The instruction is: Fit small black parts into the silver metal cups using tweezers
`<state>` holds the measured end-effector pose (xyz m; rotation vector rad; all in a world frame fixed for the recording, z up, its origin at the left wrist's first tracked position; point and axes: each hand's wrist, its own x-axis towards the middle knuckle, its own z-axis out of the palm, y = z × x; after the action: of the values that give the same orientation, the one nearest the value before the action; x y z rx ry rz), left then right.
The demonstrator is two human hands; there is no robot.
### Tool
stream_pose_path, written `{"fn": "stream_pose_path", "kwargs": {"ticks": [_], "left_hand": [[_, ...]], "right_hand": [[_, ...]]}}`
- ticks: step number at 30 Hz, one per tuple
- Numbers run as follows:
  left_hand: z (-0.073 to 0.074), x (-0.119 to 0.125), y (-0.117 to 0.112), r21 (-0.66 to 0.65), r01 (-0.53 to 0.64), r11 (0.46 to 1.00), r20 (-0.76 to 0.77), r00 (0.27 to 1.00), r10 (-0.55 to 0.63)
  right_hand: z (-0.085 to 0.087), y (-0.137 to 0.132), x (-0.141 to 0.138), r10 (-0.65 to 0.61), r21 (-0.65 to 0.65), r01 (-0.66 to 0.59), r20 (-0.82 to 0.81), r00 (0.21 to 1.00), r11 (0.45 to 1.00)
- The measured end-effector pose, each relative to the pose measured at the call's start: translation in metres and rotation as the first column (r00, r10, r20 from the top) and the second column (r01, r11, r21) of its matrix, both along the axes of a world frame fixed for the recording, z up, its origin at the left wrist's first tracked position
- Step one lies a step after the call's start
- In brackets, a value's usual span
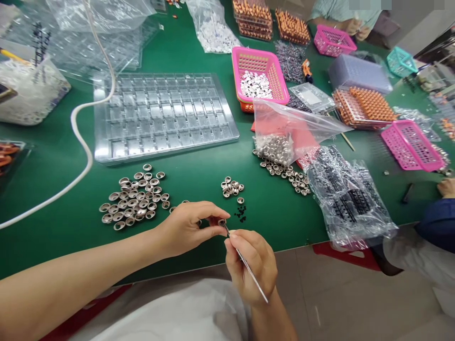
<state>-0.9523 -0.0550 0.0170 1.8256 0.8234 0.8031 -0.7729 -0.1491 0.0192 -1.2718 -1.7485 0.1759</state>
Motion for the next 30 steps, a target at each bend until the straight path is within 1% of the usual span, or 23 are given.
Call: {"fn": "stream_pose_path", "kwargs": {"ticks": [5, 11, 19, 25, 30], "left_hand": [[0.0032, -0.0005, 0.0005, -0.132, 0.040, 0.990, -0.021, 0.999, -0.043], [0.0065, 0.0001, 0.0018, -0.222, 0.053, 0.974, -0.056, 0.996, -0.067], [0.0060, 0.0013, 0.0017, -0.283, 0.016, 0.959, -0.059, 0.998, -0.034], [0.0063, 0.0014, 0.0023, -0.299, 0.000, 0.954, -0.044, 0.999, -0.014], [0.0067, 0.0021, 0.0035, -0.326, -0.007, 0.945, -0.048, 0.999, -0.009]], "right_hand": [[-0.0001, 0.0025, 0.0027, -0.001, -0.001, 0.001, 0.015, 1.000, 1.000], [0.0042, 0.0053, 0.0053, 0.001, 0.004, -0.001, 0.042, 0.999, 1.000], [0.0084, 0.0045, 0.0075, 0.003, 0.047, -0.009, 0.134, 0.991, 0.999], [0.0068, 0.0035, 0.0089, 0.016, 0.055, -0.024, 0.129, 0.991, 0.998], [0.0059, 0.0025, 0.0083, 0.002, 0.050, -0.008, 0.130, 0.991, 0.999]]}}
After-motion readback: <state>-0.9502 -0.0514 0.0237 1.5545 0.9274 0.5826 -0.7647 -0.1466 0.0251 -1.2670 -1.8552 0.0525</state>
